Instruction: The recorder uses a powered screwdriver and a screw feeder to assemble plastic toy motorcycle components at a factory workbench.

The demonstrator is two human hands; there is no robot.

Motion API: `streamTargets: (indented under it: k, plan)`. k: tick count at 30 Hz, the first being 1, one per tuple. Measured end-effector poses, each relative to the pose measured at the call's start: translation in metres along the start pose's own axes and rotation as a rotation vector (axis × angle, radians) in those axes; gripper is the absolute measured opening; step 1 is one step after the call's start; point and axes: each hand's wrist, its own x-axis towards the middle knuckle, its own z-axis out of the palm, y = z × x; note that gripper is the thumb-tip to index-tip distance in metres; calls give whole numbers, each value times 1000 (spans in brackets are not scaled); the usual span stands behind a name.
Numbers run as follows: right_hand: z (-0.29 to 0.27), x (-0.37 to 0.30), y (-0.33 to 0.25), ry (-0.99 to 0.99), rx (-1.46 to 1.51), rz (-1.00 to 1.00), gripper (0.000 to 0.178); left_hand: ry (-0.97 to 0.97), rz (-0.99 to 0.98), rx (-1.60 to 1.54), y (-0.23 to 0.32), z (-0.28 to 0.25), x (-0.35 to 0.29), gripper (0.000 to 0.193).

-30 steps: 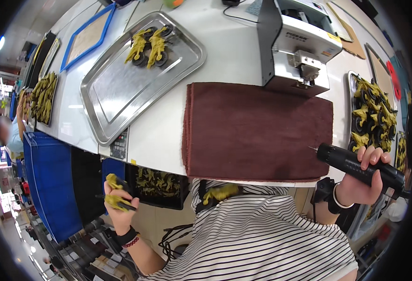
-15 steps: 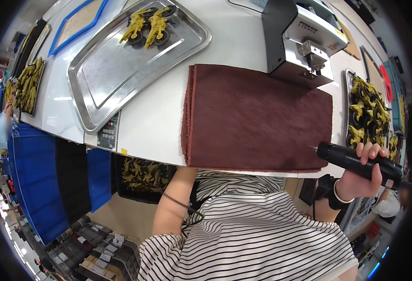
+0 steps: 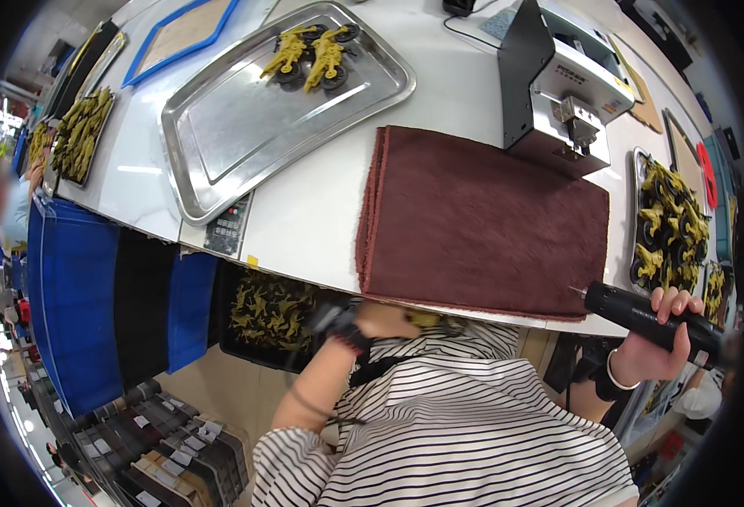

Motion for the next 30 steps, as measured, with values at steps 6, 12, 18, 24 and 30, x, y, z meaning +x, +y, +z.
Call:
streamTargets:
  k: [6, 12, 18, 24, 30]
  plan:
    - [0, 9, 3, 13, 4, -15, 31, 617, -188, -543, -138, 3, -118, 78]
    - [7, 13, 10, -14, 23, 27, 33, 724, -748, -319, -174, -27, -171, 64]
    - [13, 9, 21, -68, -130, 0, 35, 194, -75, -440, 18, -198, -181, 19]
    - [34, 7, 23, 6, -279, 97, 34, 848, 79, 79, 58, -278, -38, 59]
    - [8, 1, 3, 45, -206, 53, 34, 864, -226, 487, 15, -310, 95, 74]
